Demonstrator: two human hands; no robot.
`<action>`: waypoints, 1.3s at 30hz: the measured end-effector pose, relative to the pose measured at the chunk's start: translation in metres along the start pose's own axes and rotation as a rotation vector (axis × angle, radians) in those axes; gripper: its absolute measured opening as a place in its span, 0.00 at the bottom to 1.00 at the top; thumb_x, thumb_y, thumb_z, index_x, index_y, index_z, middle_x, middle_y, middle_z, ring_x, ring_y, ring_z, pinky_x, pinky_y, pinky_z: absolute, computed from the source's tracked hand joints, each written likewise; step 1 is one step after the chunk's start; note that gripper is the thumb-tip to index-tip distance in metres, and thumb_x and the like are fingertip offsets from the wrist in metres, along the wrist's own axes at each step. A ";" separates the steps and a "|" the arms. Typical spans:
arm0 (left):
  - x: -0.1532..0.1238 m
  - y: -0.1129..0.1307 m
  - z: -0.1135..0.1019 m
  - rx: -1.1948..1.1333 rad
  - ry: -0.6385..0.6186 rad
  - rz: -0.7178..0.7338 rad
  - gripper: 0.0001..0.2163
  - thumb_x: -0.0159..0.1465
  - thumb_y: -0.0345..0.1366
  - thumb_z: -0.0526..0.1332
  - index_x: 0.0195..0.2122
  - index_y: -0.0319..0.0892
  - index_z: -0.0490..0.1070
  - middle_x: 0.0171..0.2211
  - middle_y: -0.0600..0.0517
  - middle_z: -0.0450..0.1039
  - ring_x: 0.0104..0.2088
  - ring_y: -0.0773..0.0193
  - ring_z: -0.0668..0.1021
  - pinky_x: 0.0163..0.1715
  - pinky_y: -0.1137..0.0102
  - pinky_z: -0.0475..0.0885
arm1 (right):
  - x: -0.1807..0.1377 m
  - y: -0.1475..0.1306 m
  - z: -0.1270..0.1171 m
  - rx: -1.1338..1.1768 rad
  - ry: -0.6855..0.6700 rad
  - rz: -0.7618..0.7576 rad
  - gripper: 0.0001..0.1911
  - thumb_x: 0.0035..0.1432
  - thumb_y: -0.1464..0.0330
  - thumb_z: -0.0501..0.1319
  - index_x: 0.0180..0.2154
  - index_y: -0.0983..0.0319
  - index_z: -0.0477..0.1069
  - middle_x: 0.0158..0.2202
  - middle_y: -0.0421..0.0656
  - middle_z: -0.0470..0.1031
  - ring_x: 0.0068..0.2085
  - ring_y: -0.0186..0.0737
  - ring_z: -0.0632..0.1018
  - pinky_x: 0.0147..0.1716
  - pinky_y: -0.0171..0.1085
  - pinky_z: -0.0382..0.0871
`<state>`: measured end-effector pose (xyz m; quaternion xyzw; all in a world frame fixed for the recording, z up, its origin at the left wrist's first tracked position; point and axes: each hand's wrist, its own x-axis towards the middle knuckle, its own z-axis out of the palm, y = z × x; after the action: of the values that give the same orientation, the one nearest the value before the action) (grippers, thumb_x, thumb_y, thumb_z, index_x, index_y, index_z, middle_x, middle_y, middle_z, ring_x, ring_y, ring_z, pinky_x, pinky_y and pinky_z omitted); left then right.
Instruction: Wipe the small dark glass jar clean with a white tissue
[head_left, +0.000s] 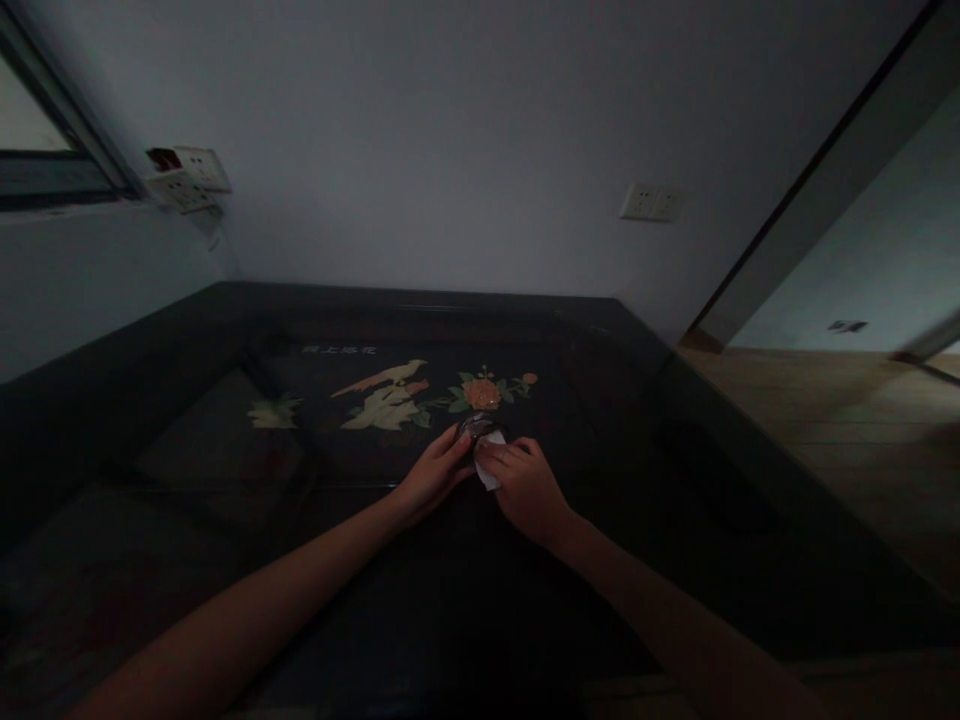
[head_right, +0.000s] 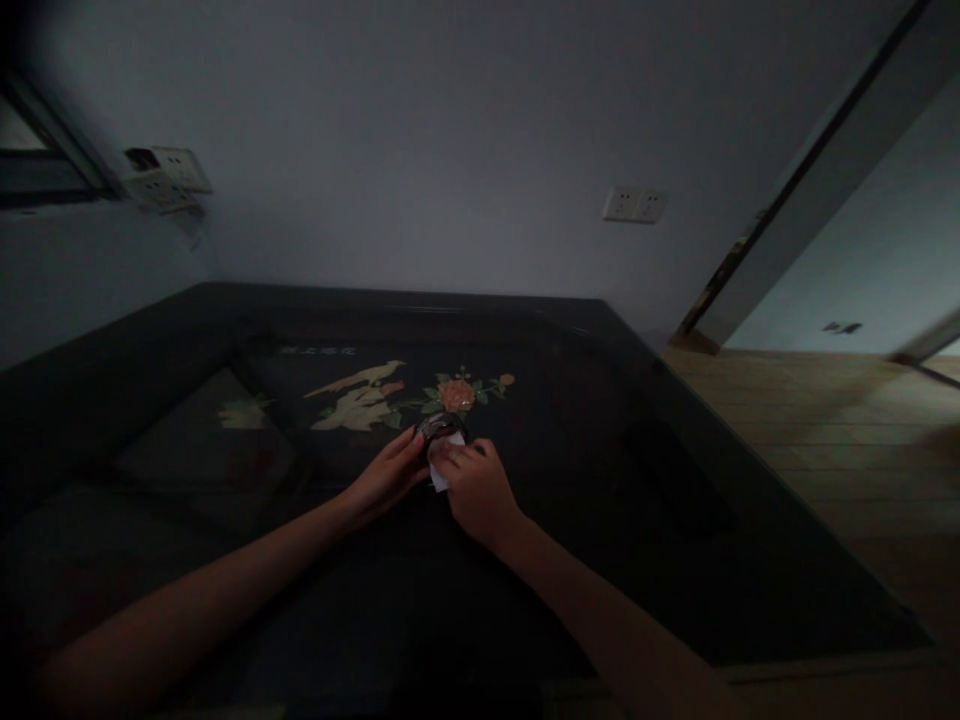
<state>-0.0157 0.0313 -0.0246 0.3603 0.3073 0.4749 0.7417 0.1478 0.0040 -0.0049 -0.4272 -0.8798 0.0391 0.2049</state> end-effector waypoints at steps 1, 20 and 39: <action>0.000 0.000 -0.001 0.015 -0.005 -0.005 0.16 0.58 0.41 0.65 0.47 0.44 0.72 0.48 0.47 0.73 0.49 0.58 0.73 0.49 0.65 0.67 | 0.000 -0.002 0.000 0.085 0.006 0.043 0.22 0.56 0.79 0.55 0.52 0.62 0.69 0.50 0.49 0.75 0.50 0.43 0.75 0.50 0.47 0.63; -0.001 0.002 0.002 -0.020 -0.031 0.017 0.17 0.56 0.42 0.66 0.46 0.43 0.72 0.49 0.46 0.72 0.53 0.55 0.70 0.52 0.62 0.65 | 0.003 0.020 0.002 0.086 0.010 -0.064 0.23 0.58 0.81 0.53 0.52 0.59 0.71 0.54 0.46 0.73 0.57 0.44 0.71 0.53 0.47 0.65; -0.001 0.002 0.002 0.029 0.021 0.012 0.18 0.55 0.43 0.67 0.46 0.44 0.71 0.49 0.46 0.72 0.50 0.56 0.73 0.45 0.66 0.69 | 0.001 -0.005 0.013 0.764 0.131 0.295 0.22 0.53 0.77 0.55 0.50 0.63 0.72 0.48 0.47 0.77 0.46 0.43 0.79 0.46 0.42 0.73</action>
<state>-0.0152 0.0303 -0.0216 0.3679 0.3201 0.4785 0.7302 0.1386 0.0027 -0.0152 -0.4437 -0.7164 0.3645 0.3962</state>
